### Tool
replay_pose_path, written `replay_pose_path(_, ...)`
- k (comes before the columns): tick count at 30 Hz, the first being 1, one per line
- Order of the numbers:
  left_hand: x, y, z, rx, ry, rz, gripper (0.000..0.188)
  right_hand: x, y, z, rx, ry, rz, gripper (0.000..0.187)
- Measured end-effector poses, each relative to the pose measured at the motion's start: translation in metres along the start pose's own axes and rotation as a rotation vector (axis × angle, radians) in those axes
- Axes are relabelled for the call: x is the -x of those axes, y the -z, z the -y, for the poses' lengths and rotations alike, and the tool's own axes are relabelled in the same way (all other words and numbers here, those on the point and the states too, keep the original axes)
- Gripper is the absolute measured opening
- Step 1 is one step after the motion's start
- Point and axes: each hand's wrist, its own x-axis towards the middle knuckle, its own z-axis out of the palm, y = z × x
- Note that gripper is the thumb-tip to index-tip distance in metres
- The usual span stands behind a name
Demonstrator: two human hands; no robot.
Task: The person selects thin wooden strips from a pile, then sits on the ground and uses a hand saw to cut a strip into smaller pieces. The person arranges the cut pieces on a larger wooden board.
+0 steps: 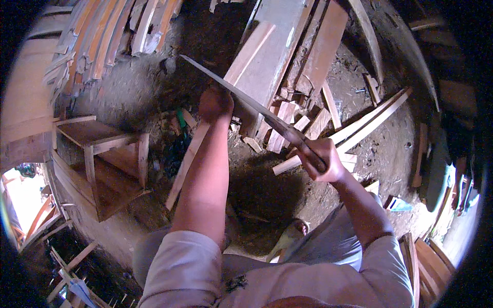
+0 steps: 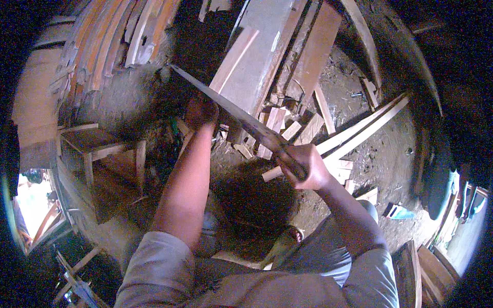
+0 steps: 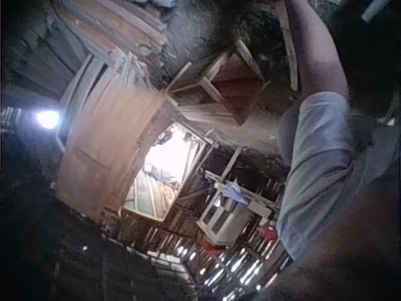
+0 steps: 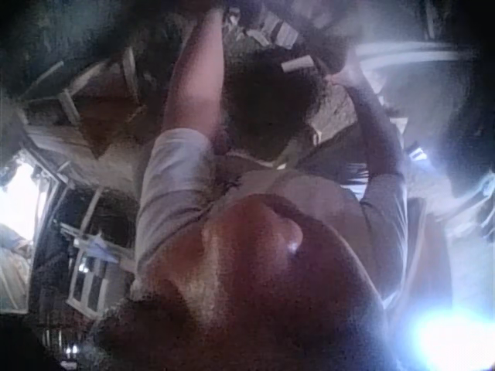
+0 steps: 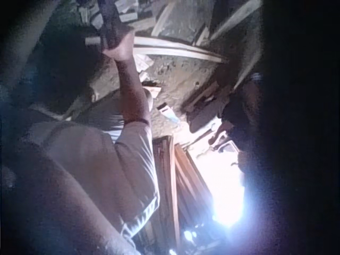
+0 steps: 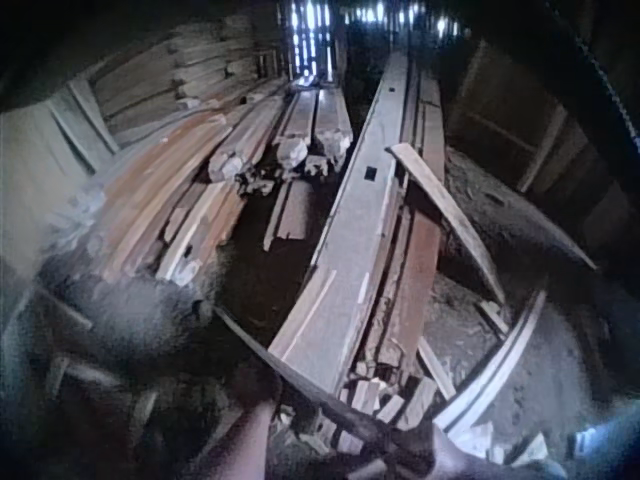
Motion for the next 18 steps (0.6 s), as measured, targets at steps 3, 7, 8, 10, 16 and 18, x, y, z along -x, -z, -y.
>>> replay_pose_path(3, 0.000, -0.003, -0.001, -0.024, -0.015, 0.011, 0.046, -0.007, 0.002, -0.008, -0.024, -0.039, -0.010, 0.006)
replay_pose_path(7, -0.033, -0.040, 0.042, 0.086, -0.092, -0.082, 0.044, -0.009, 0.008, -0.007, -0.030, -0.085, 0.141, 0.012)
replay_pose_path(8, -0.034, -0.036, 0.036, 0.077, -0.085, -0.073, 0.044, -0.007, 0.009, -0.009, -0.042, -0.083, 0.141, 0.012)
replay_pose_path(10, -0.029, -0.029, 0.026, 0.055, -0.073, -0.044, 0.044, 0.008, 0.017, -0.011, -0.065, -0.175, 0.132, 0.011)
replay_pose_path(16, -0.011, -0.013, 0.016, 0.095, -0.113, -0.132, 0.047, 0.023, 0.023, 0.019, 0.055, -0.090, 0.101, 0.012)
replay_pose_path(18, -0.016, -0.020, 0.026, 0.065, -0.152, -0.125, 0.048, 0.009, 0.020, 0.025, 0.038, -0.124, 0.109, 0.016)
